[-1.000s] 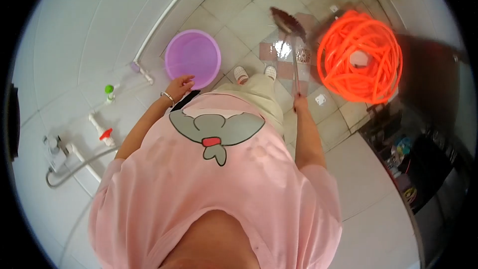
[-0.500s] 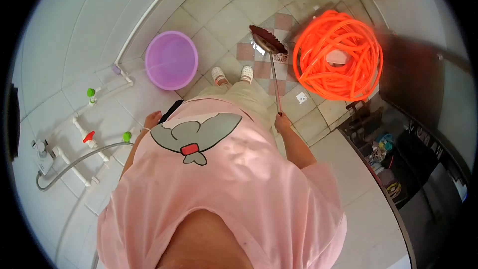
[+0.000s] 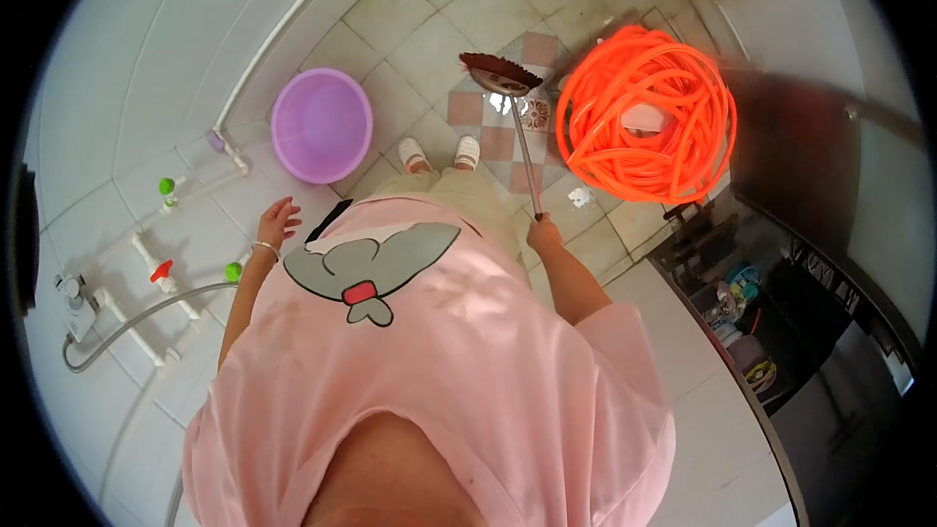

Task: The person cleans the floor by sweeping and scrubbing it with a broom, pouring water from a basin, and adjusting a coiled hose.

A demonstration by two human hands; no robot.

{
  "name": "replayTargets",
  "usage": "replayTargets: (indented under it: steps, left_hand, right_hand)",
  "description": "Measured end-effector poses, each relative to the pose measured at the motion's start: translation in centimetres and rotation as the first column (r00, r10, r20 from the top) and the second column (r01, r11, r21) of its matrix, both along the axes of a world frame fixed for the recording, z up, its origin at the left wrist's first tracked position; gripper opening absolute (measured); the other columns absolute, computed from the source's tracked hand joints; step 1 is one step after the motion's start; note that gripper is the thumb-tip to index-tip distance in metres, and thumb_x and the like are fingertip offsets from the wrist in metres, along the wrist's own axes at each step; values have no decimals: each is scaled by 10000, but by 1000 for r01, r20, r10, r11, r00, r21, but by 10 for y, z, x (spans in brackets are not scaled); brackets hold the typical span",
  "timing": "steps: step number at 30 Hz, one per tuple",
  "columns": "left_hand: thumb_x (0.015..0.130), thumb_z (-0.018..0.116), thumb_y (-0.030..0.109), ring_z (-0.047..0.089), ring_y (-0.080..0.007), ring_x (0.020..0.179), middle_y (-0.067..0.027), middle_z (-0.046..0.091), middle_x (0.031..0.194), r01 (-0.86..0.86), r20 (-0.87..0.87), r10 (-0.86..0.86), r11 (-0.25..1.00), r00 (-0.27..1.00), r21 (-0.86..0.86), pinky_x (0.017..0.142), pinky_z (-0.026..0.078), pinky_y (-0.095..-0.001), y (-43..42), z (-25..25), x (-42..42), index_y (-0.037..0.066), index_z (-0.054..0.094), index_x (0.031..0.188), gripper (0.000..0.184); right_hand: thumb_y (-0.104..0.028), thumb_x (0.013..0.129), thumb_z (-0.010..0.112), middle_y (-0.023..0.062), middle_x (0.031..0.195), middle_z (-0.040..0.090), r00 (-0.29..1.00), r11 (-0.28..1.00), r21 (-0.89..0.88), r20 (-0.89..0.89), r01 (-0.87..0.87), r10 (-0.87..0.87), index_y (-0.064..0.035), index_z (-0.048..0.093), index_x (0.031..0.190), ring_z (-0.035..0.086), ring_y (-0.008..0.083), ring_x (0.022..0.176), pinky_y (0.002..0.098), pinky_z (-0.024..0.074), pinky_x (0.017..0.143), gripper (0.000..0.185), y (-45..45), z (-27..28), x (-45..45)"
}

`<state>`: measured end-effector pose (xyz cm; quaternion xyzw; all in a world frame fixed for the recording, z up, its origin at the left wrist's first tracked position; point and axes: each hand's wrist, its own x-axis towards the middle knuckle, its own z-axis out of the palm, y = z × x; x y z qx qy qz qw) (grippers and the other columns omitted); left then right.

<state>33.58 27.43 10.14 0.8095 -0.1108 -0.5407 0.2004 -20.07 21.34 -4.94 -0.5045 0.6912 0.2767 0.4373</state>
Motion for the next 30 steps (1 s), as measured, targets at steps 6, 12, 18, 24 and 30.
replayTargets:
  steps: [6,12,18,24,30]
  left_hand:
    - [787,481,276,551,-113,681,-44,575,912,352,10,-360,918,933,183,541,410,-233,30,-15,-19,87,453,1131,393]
    - [778,488,271,554,-119,686,-45,575,914,122,22,-124,991,992,61,541,411,-238,4,5,-10,83,452,1130,400]
    - [763,499,253,560,-125,681,-50,574,933,33,20,-35,994,999,107,541,421,-248,39,-12,-8,75,460,1124,405]
    - [757,503,243,570,-143,650,-69,574,918,404,32,-408,910,912,94,506,426,-245,34,-28,-22,57,469,1114,404]
    - [795,509,288,575,-129,655,-41,582,907,-66,1,66,997,998,-44,506,403,-232,-1,-14,-5,88,427,1155,419]
  right_hand:
    - [-221,786,393,233,872,544,990,953,-291,77,-87,114,-36,388,1071,565,364,694,413,464,615,340,-103,-88,38]
    - [-248,776,408,229,919,540,984,981,-145,138,129,-109,-23,417,1067,552,344,829,394,444,713,368,-52,-38,3]
    - [-267,792,405,209,866,553,985,988,53,83,144,-148,-31,375,1072,579,304,699,404,468,491,367,-22,-17,7]
    - [-223,813,414,75,564,445,869,889,219,214,401,-445,-69,450,997,421,201,407,316,348,361,243,-163,-64,55]
    - [-221,839,355,230,970,502,865,792,-547,499,270,49,-126,384,1162,463,374,915,436,362,788,338,-65,-75,-2]
